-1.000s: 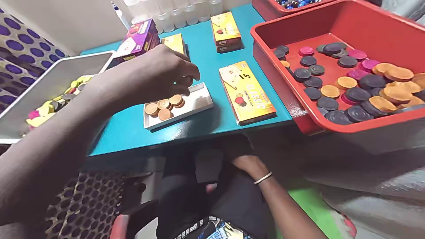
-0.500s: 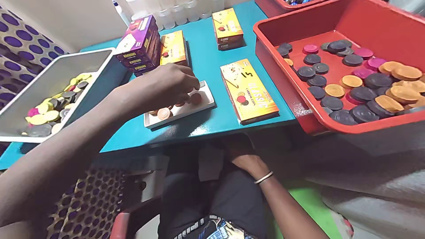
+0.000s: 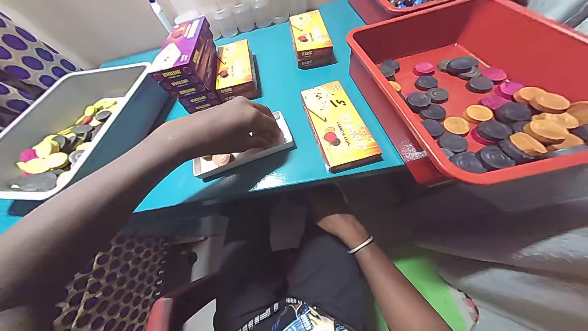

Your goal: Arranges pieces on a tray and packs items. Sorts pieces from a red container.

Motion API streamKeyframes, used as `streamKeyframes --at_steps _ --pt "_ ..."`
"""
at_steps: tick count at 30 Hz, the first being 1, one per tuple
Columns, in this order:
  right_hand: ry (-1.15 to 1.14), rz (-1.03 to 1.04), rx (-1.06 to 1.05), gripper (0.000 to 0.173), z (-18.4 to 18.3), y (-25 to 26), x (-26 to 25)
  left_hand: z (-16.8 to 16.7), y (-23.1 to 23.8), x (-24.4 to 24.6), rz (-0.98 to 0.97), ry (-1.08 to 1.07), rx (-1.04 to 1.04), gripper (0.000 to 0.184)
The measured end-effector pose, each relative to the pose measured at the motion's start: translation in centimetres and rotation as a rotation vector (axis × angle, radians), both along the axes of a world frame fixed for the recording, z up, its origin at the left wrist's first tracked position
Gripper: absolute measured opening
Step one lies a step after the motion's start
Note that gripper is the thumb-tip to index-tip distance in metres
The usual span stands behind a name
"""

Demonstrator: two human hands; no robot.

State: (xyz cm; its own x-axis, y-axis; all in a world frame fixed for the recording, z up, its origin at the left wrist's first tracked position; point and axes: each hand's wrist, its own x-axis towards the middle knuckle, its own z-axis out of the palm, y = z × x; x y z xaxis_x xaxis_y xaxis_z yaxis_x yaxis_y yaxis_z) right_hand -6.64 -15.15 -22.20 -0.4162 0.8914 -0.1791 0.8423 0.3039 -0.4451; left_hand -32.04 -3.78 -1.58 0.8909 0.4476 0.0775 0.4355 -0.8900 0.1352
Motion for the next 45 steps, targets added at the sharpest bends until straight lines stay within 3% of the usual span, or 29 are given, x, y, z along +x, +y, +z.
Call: streamKeyframes --at_steps 19,25,31,35,41,45 --pt "-0.011 0.001 -0.042 0.046 0.2 0.0 -0.1 0.3 0.4 -0.6 0.038 0.072 0.065 0.021" --pt "0.001 0.015 0.017 0.046 -0.5 0.0 0.0 0.6 0.5 -0.9 -0.077 0.144 0.168 0.022" --pt "-0.021 -0.045 -0.04 0.041 0.4 -0.6 -0.1 1.1 0.1 0.2 0.087 -0.009 0.138 0.023" --pt "-0.008 -0.012 0.01 0.043 -0.3 -0.2 -0.1 1.1 0.9 1.5 0.078 -0.011 0.142 0.023" --pt "-0.083 -0.07 -0.277 0.043 2.7 -0.9 -0.2 0.9 1.0 1.7 0.216 0.096 0.134 0.031" --pt "-0.039 -0.034 -0.185 0.044 2.0 -0.8 -0.2 0.6 1.4 1.0 0.204 0.049 0.088 0.03"
